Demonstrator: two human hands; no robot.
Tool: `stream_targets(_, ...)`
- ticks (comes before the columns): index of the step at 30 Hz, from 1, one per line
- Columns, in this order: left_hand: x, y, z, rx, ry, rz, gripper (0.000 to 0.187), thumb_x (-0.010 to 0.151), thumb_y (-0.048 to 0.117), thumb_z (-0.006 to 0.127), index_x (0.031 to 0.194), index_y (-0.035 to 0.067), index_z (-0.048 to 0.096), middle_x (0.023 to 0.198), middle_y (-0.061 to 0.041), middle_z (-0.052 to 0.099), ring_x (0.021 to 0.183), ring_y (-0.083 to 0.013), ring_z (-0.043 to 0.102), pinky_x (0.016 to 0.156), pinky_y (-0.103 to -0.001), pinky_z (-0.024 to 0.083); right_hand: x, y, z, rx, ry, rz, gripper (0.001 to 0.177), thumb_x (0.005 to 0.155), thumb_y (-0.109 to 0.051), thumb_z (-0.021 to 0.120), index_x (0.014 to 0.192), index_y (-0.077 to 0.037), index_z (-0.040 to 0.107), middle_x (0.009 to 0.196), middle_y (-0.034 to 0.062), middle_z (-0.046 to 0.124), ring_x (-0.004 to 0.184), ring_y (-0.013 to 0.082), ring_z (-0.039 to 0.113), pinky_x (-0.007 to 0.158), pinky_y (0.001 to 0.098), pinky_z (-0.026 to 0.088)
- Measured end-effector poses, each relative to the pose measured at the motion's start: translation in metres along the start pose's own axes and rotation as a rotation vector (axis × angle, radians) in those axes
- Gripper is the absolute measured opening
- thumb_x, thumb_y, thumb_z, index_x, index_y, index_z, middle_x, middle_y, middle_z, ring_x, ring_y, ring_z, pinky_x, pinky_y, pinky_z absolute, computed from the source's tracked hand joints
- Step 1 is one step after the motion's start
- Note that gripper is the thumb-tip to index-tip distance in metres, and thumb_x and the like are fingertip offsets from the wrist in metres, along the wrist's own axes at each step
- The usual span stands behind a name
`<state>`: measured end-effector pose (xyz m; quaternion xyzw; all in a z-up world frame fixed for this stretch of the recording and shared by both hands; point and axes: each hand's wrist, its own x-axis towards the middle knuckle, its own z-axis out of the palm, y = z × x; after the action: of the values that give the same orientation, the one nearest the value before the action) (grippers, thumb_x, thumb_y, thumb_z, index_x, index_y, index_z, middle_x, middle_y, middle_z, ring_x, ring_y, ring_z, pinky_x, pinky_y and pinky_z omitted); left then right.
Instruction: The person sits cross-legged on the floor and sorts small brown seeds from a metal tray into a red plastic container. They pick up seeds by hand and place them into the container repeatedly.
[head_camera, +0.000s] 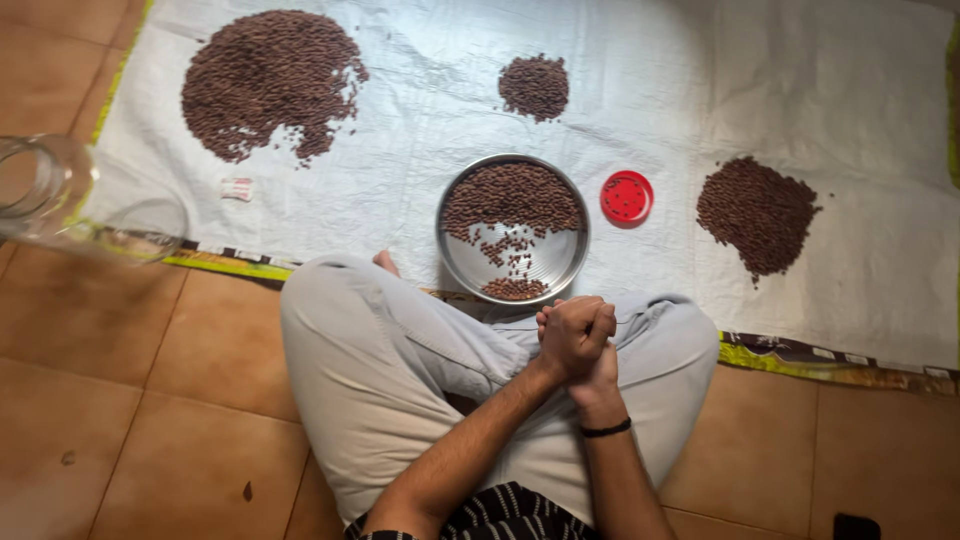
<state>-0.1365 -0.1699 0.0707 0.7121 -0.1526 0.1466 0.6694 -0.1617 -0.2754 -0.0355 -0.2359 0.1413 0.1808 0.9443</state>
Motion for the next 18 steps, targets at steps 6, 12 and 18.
stream_targets(6,0.009,0.005,0.008,0.049,-0.059,0.006,0.021,0.098,0.020,0.063,0.082,0.007,0.069,0.072,-0.008,0.065,0.068,-0.0243,0.063,0.068,-0.038,0.050,0.023,-0.014,-0.041,0.077,0.043,-0.116,0.060,0.109,-0.044,0.034,0.136,0.007,0.046,0.135,0.0264,0.057,0.128,0.0388,0.055,0.116,0.0473,0.041)
stream_targets(12,0.019,0.007,0.001,0.012,-0.073,0.133,0.013,0.095,0.015,0.065,0.104,0.005,0.067,0.094,-0.012,0.067,0.093,-0.0305,0.064,0.092,-0.044,0.046,0.065,-0.057,-0.067,0.183,0.084,-0.135,0.046,0.113,-0.031,0.036,0.131,0.007,0.054,0.131,0.0243,0.060,0.130,0.0386,0.056,0.118,0.0492,0.041)
stream_targets(18,0.034,-0.012,-0.028,0.061,-0.021,0.061,0.008,0.097,0.011,0.064,0.101,0.006,0.069,0.094,-0.011,0.069,0.093,-0.0282,0.066,0.088,-0.039,0.050,0.157,-0.157,-0.056,-0.168,0.247,-0.408,0.048,0.110,-0.031,0.035,0.128,0.007,0.057,0.118,0.0224,0.068,0.114,0.0358,0.068,0.107,0.0459,0.055)
